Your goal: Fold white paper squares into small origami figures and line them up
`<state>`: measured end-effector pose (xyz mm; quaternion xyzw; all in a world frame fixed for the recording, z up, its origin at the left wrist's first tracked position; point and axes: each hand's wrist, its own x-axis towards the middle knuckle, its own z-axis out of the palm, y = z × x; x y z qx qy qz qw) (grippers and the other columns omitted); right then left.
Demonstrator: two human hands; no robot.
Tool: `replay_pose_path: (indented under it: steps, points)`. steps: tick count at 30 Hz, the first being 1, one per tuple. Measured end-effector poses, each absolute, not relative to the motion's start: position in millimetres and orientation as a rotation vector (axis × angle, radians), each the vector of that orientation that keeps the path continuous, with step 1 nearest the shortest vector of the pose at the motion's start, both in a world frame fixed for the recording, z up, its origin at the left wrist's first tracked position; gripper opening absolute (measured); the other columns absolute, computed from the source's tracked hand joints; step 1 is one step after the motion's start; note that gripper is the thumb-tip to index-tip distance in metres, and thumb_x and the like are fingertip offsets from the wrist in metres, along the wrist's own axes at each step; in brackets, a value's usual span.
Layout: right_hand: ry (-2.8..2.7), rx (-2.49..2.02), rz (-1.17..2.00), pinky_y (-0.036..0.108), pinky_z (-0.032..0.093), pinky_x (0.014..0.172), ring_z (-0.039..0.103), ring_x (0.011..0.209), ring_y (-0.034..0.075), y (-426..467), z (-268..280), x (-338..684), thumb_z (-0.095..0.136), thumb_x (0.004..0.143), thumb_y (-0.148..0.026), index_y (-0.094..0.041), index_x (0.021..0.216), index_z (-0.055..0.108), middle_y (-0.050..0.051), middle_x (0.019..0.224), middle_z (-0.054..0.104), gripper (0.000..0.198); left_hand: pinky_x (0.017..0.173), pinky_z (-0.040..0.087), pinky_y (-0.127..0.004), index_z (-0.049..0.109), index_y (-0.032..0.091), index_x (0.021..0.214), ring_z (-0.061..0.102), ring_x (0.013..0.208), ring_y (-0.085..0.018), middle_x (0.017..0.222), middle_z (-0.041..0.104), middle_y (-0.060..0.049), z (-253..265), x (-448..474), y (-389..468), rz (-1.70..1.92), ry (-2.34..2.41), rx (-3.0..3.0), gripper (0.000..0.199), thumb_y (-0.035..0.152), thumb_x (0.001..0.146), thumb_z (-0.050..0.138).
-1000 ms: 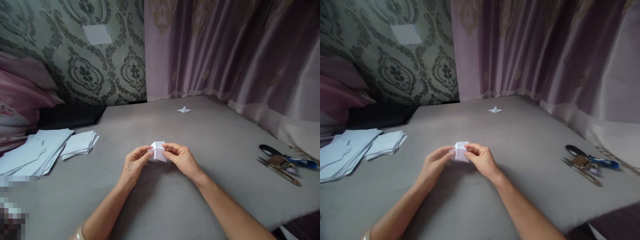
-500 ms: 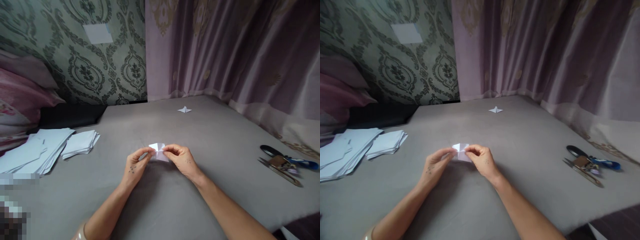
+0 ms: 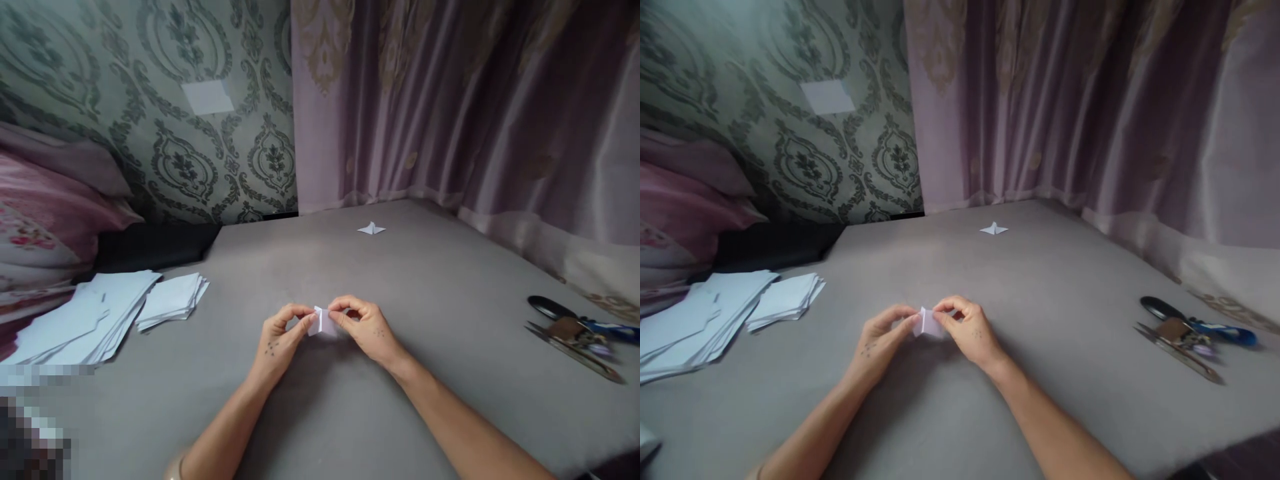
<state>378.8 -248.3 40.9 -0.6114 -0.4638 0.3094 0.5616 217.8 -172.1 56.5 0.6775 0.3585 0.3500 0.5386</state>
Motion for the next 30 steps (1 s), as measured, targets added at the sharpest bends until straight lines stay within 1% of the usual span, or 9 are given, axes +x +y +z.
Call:
replay_pose_path:
  steps: [2, 7, 11, 13, 17, 19, 22, 27, 30]
  points:
    - [-1.109, -1.444, 0.77, 0.027, 0.046, 0.072, 0.06, 0.076, 0.014, -249, 43, 377, 0.063, 0.08, -0.031, -0.021, 0.082, 0.07, 0.0, 0.081, 0.069, 0.012, 0.076, 0.042, -0.025, 0.073, 0.021, 0.075, 0.059, 0.076, -0.018, 0.076, 0.069, -0.002, 57, 218, -173, 0.814, 0.845, 1.586, 0.015, 0.036, 0.073, 0.07]
    - [-1.182, -1.39, 0.852, 0.029, 0.046, 0.078, 0.062, 0.081, 0.016, -251, 49, 374, 0.061, 0.083, -0.033, -0.021, 0.086, 0.07, 0.001, 0.084, 0.07, 0.015, 0.074, 0.043, -0.025, 0.073, 0.021, 0.077, 0.058, 0.075, -0.017, 0.075, 0.07, -0.002, 53, 219, -174, 0.756, 0.833, 1.59, 0.017, 0.037, 0.074, 0.069]
    - [-1.186, -1.38, 0.871, 0.028, 0.047, 0.075, 0.061, 0.077, 0.015, -252, 52, 373, 0.061, 0.082, -0.032, -0.02, 0.084, 0.068, 0.001, 0.08, 0.068, 0.014, 0.073, 0.043, -0.026, 0.071, 0.02, 0.076, 0.057, 0.074, -0.017, 0.075, 0.067, -0.003, 48, 219, -172, 0.734, 0.793, 1.6, 0.017, 0.037, 0.076, 0.069]
    - [-1.195, -1.371, 0.882, 0.028, 0.047, 0.073, 0.06, 0.075, 0.014, -253, 54, 373, 0.061, 0.081, -0.032, -0.02, 0.082, 0.068, 0.001, 0.078, 0.067, 0.014, 0.078, 0.042, -0.028, 0.07, 0.02, 0.075, 0.056, 0.078, -0.017, 0.079, 0.065, -0.004, 46, 219, -171, 0.755, 0.745, 1.645, 0.016, 0.036, 0.076, 0.069]
    - [-1.204, -1.361, 0.899, 0.028, 0.047, 0.072, 0.059, 0.073, 0.013, -254, 56, 372, 0.061, 0.081, -0.032, -0.021, 0.082, 0.067, 0.0, 0.078, 0.066, 0.013, 0.092, 0.038, -0.031, 0.069, 0.02, 0.074, 0.056, 0.097, -0.02, 0.099, 0.062, -0.006, 45, 218, -170, 0.824, 0.671, 1.677, 0.012, 0.031, 0.075, 0.07]
    - [-1.203, -1.35, 0.912, 0.028, 0.047, 0.072, 0.059, 0.073, 0.013, -254, 56, 372, 0.06, 0.081, -0.031, -0.021, 0.083, 0.068, 0.0, 0.079, 0.066, 0.013, 0.091, 0.039, -0.031, 0.068, 0.02, 0.075, 0.057, 0.094, -0.019, 0.096, 0.064, -0.006, 45, 218, -171, 0.781, 0.65, 1.625, 0.012, 0.031, 0.077, 0.069]
    - [-1.186, -1.336, 0.925, 0.028, 0.048, 0.073, 0.06, 0.074, 0.014, -253, 54, 371, 0.061, 0.081, -0.03, -0.02, 0.083, 0.068, 0.001, 0.079, 0.066, 0.013, 0.084, 0.042, -0.029, 0.067, 0.019, 0.076, 0.058, 0.083, -0.017, 0.083, 0.065, -0.004, 44, 219, -172, 0.726, 0.655, 1.553, 0.015, 0.034, 0.078, 0.068]
    - [-1.101, -1.341, 0.934, 0.029, 0.048, 0.073, 0.061, 0.073, 0.014, -251, 49, 371, 0.064, 0.078, -0.031, -0.019, 0.082, 0.067, 0.001, 0.078, 0.067, 0.013, 0.077, 0.044, -0.026, 0.066, 0.017, 0.076, 0.057, 0.077, -0.015, 0.079, 0.065, -0.003, 41, 219, -172, 0.72, 0.708, 1.532, 0.02, 0.037, 0.076, 0.071]
    - [-1.112, -1.343, 0.944, 0.029, 0.048, 0.074, 0.062, 0.075, 0.014, -253, 51, 371, 0.062, 0.08, -0.032, -0.018, 0.084, 0.067, 0.002, 0.08, 0.067, 0.014, 0.075, 0.043, -0.025, 0.066, 0.017, 0.076, 0.055, 0.076, -0.014, 0.077, 0.065, -0.002, 39, 219, -171, 0.73, 0.743, 1.536, 0.02, 0.037, 0.076, 0.07]
